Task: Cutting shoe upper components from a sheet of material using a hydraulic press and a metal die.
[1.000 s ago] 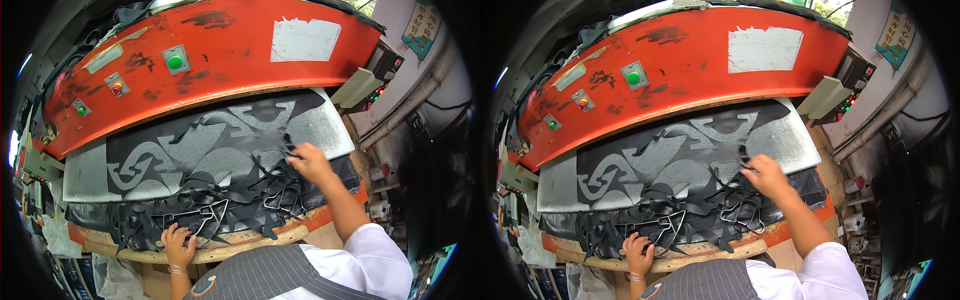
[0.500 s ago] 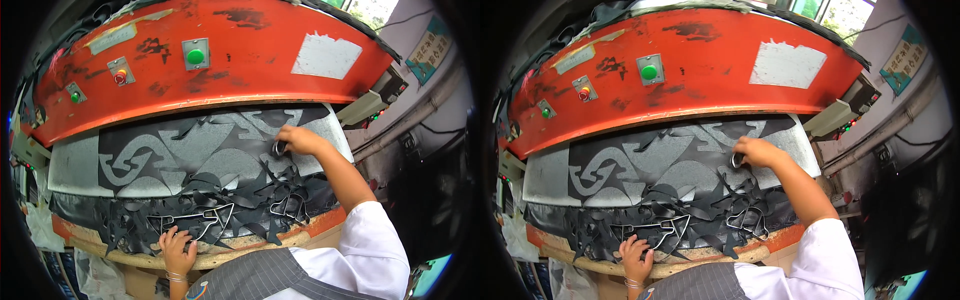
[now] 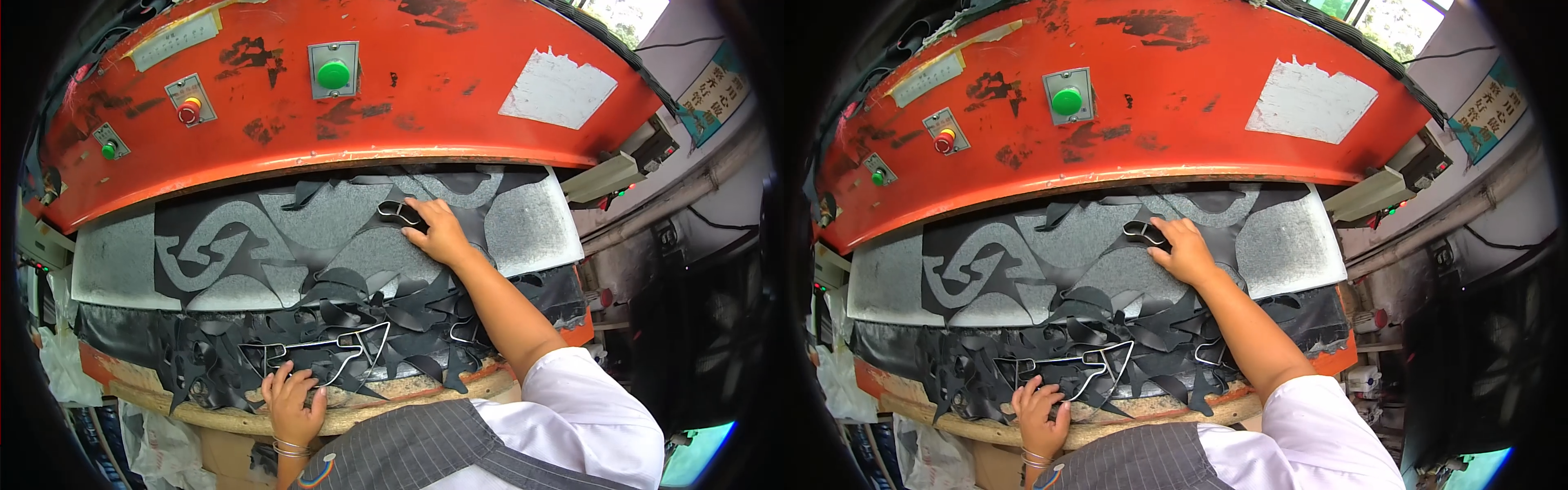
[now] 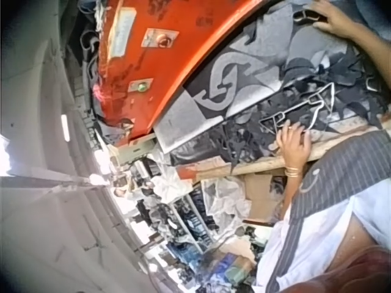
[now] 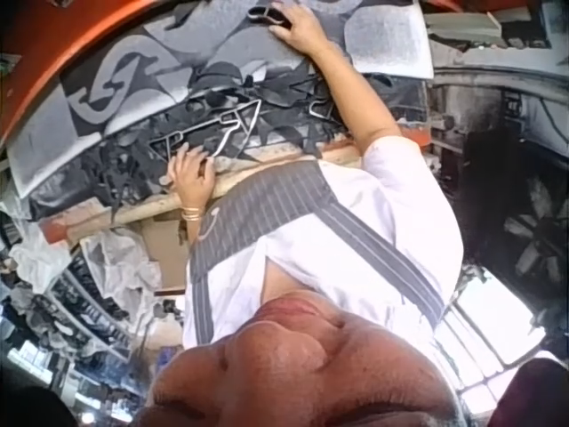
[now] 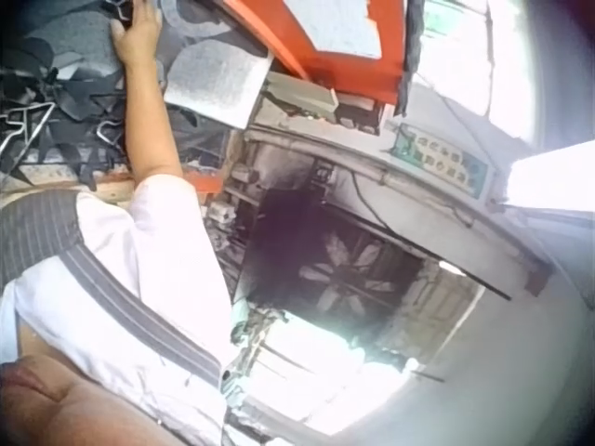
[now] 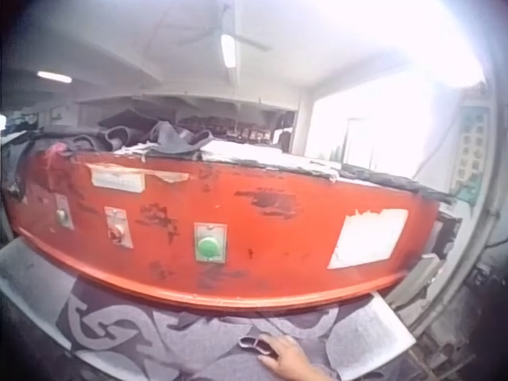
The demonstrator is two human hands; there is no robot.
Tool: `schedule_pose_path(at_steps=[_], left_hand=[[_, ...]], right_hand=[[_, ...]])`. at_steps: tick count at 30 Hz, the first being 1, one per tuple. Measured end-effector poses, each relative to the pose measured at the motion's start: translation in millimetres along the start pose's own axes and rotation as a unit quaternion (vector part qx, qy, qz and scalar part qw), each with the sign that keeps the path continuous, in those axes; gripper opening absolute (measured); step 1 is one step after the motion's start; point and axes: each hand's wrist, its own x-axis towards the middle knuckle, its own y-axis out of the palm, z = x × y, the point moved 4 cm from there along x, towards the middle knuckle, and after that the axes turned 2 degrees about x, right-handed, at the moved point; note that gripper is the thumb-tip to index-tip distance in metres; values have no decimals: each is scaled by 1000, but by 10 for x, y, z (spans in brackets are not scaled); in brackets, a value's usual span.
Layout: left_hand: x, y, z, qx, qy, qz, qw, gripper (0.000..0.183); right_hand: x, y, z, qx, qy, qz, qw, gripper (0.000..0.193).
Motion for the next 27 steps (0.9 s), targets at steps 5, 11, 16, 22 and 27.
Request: schedule_pose_path(at_steps=[5, 11, 16, 22, 27], left_hand=[[31, -43, 34, 4, 3, 5, 1000, 18], [20, -22, 53, -1, 7, 17, 1000, 18], [32, -45, 44, -14, 37, 35, 999, 23], [765, -852, 723, -126, -35, -188, 973, 55], [2068, -1700, 1689, 5, -37, -464, 885, 69]], right_hand=[[-76, -4, 4, 29, -3, -48, 998, 50], [-82, 3, 22, 11, 3, -50, 999, 50], [-108, -27, 29, -20, -2, -55, 998, 53], [-125, -438, 358, -124, 65, -84, 987, 63], [689, -772, 1364, 81, 35, -155, 984, 49]])
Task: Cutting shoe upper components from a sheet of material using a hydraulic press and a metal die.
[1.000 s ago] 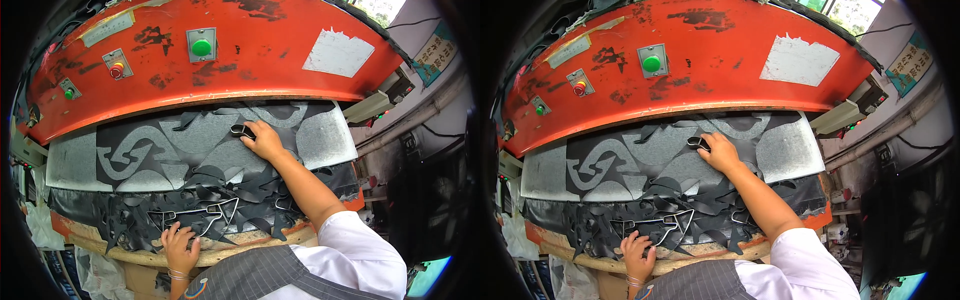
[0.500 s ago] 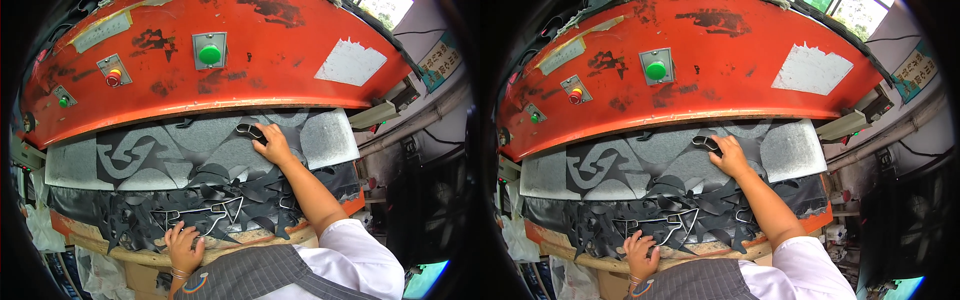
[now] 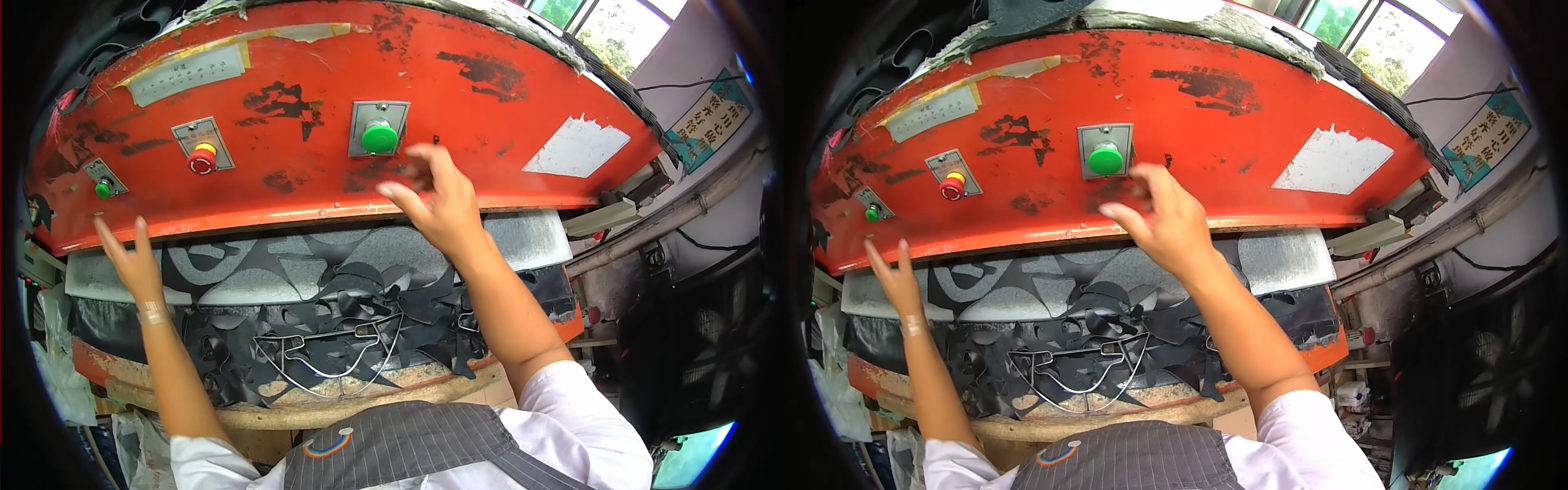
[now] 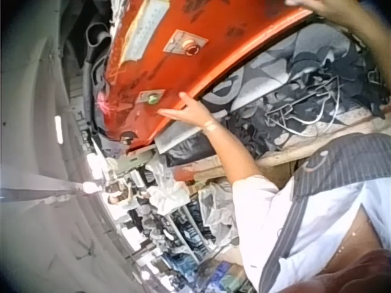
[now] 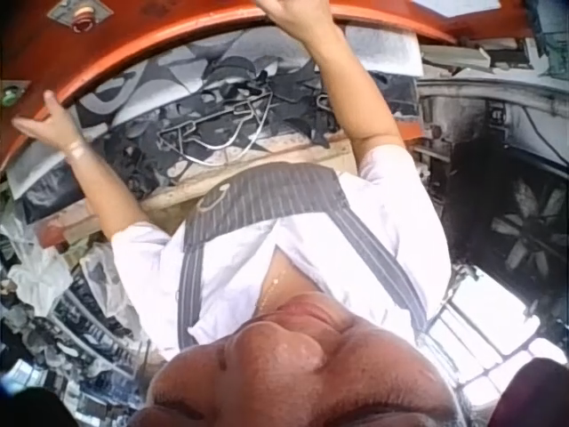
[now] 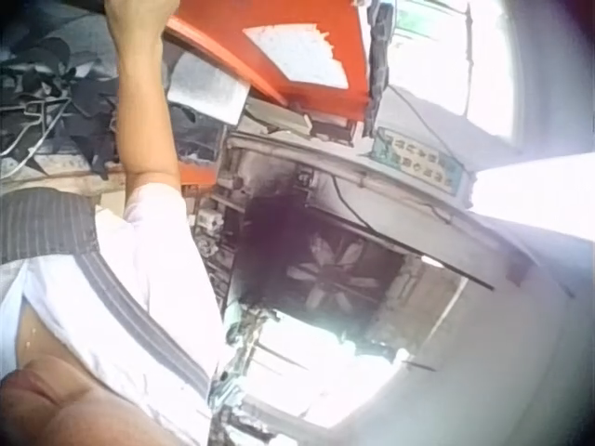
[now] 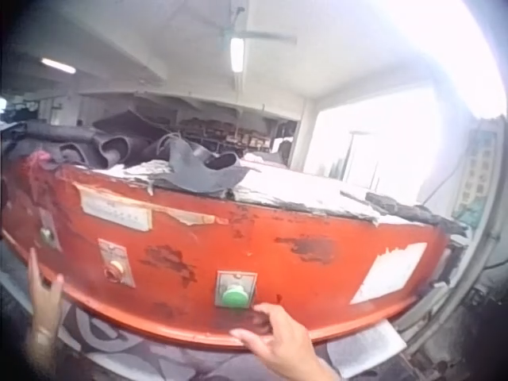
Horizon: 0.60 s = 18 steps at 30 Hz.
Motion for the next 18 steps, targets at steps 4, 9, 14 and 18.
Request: schedule_pose_path(at_steps=[4, 9, 14, 18], left_hand=[[691, -181, 608, 52, 92, 8, 994, 67], [-182, -413, 57, -102, -58, 236, 965, 53], [-1923, -969, -739, -48, 0, 478, 877, 13], [-2494, -1118, -1050, -56, 35, 483, 873, 10]], right_hand=[[295, 167, 426, -20, -49, -21, 998, 36], [-557, -105, 140, -10, -8, 96, 995, 30], [-2138, -153, 1, -20, 66, 417, 906, 46], [-2771, -120, 146, -15, 2, 432, 902, 58]])
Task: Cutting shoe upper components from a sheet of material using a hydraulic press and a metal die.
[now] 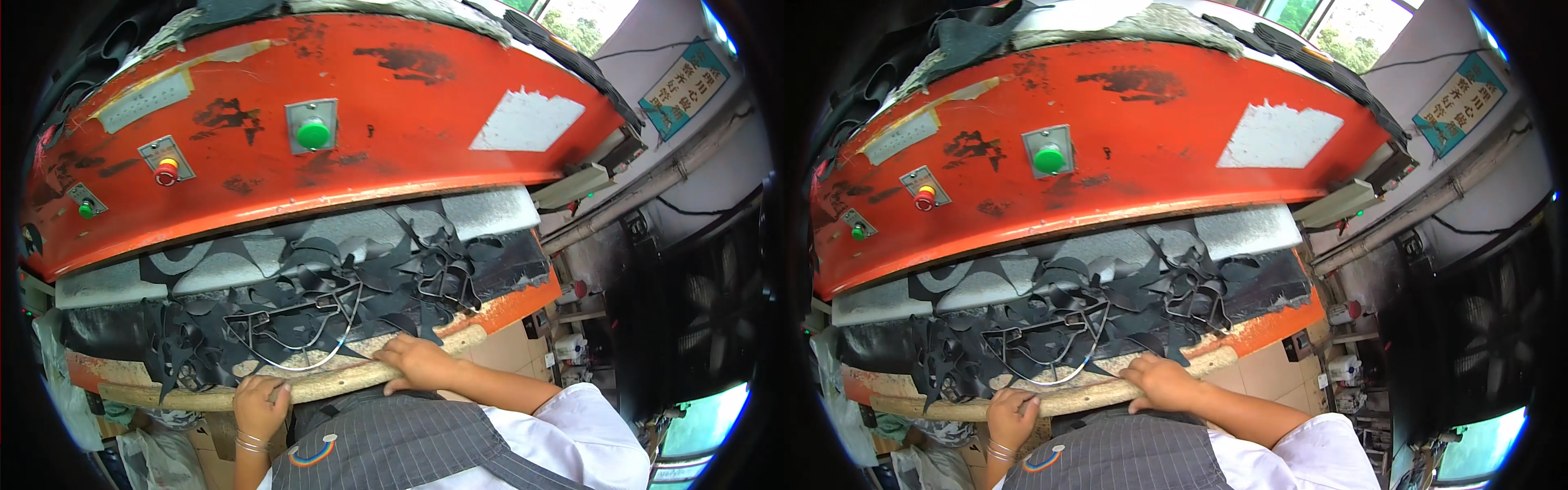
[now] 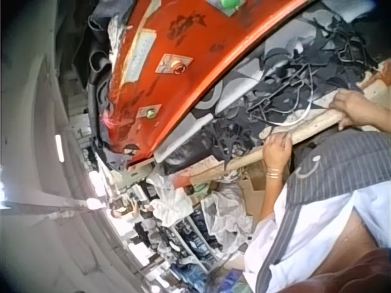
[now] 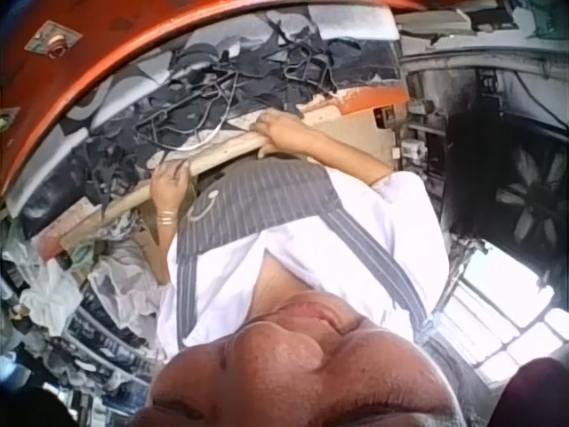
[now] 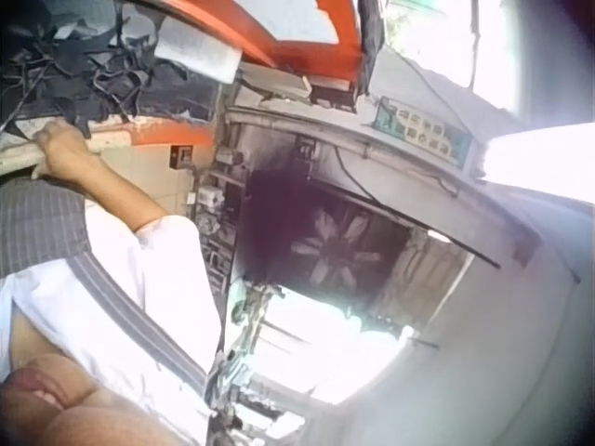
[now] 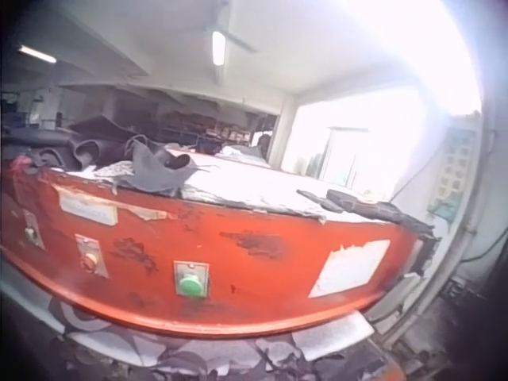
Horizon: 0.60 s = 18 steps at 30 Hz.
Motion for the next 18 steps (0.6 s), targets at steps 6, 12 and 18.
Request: schedule_pose_path(at_steps=[6, 12, 18], left_hand=[[102, -12, -14, 59, 9, -11, 998, 11], [475, -239, 93, 69, -71, 224, 970, 26], [1832, 46, -535, -41, 124, 82, 988, 19]], right_hand=[[129, 33, 95, -63, 12, -101, 993, 44], [198, -83, -96, 33, -37, 41, 998, 39], [1145, -1149, -840, -22, 82, -216, 973, 48]])
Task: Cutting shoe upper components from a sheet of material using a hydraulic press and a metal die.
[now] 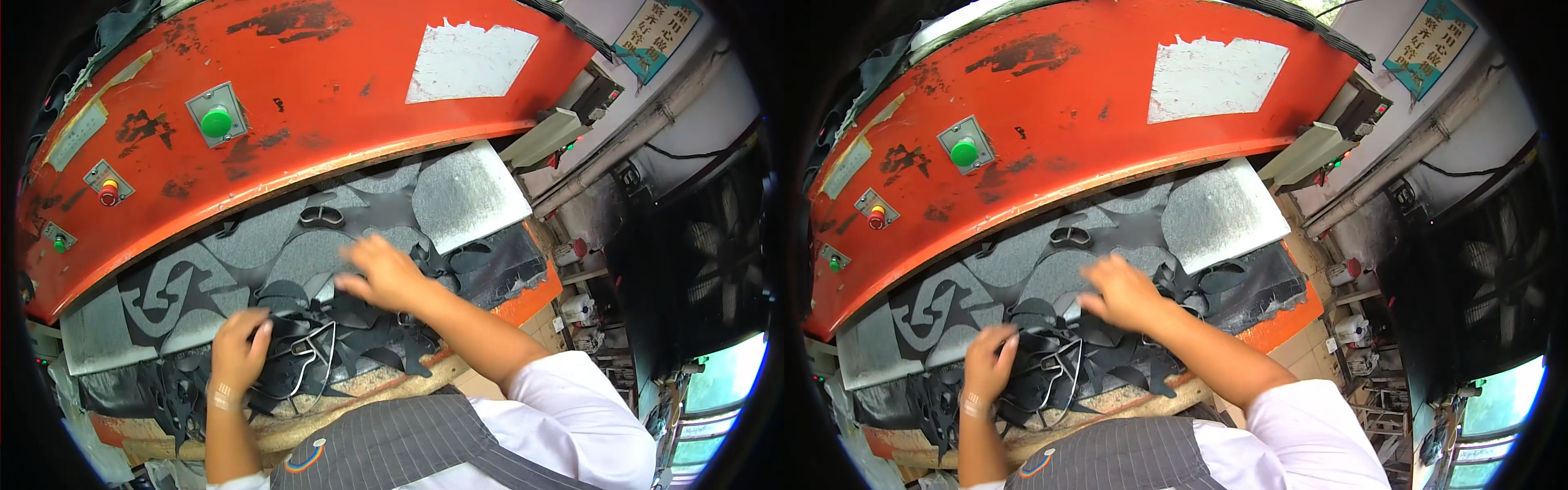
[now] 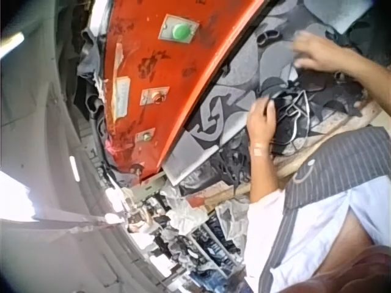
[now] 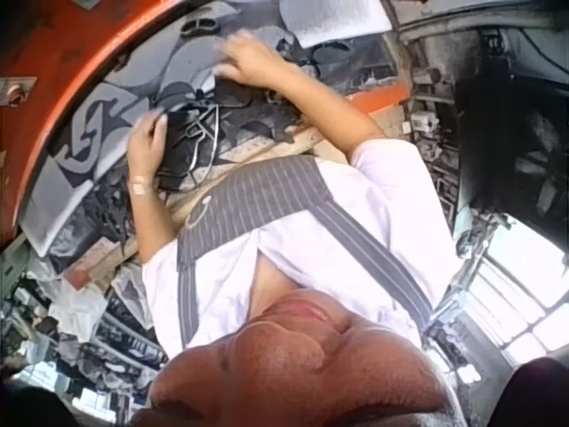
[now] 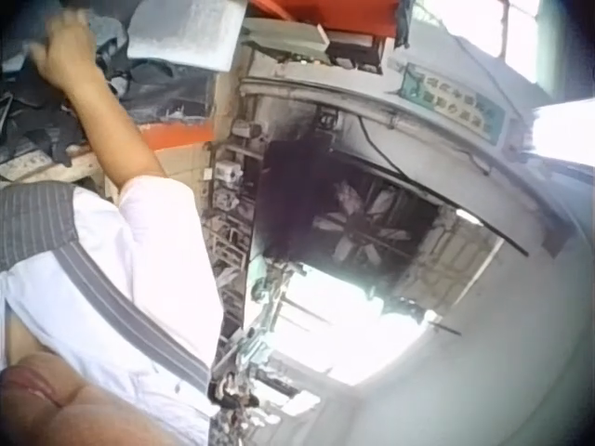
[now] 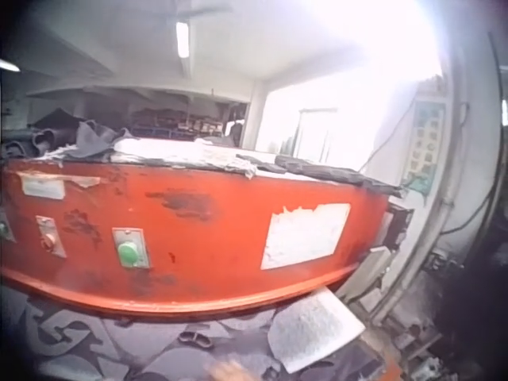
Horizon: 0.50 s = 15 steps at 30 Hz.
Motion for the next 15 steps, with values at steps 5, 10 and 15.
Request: schedule_pose_path(at_steps=[5, 10, 15], left_hand=[[926, 784, 387, 41, 0, -48, 998, 39], [930, 1006, 509, 132, 31, -5, 991, 43], [1055, 1085, 136, 105, 26, -40, 993, 34]], right_hand=[[793, 493, -434, 16, 30, -122, 992, 48], [601, 26, -647, 115, 28, -186, 975, 39], [445, -175, -1027, 54, 5, -73, 996, 45]])
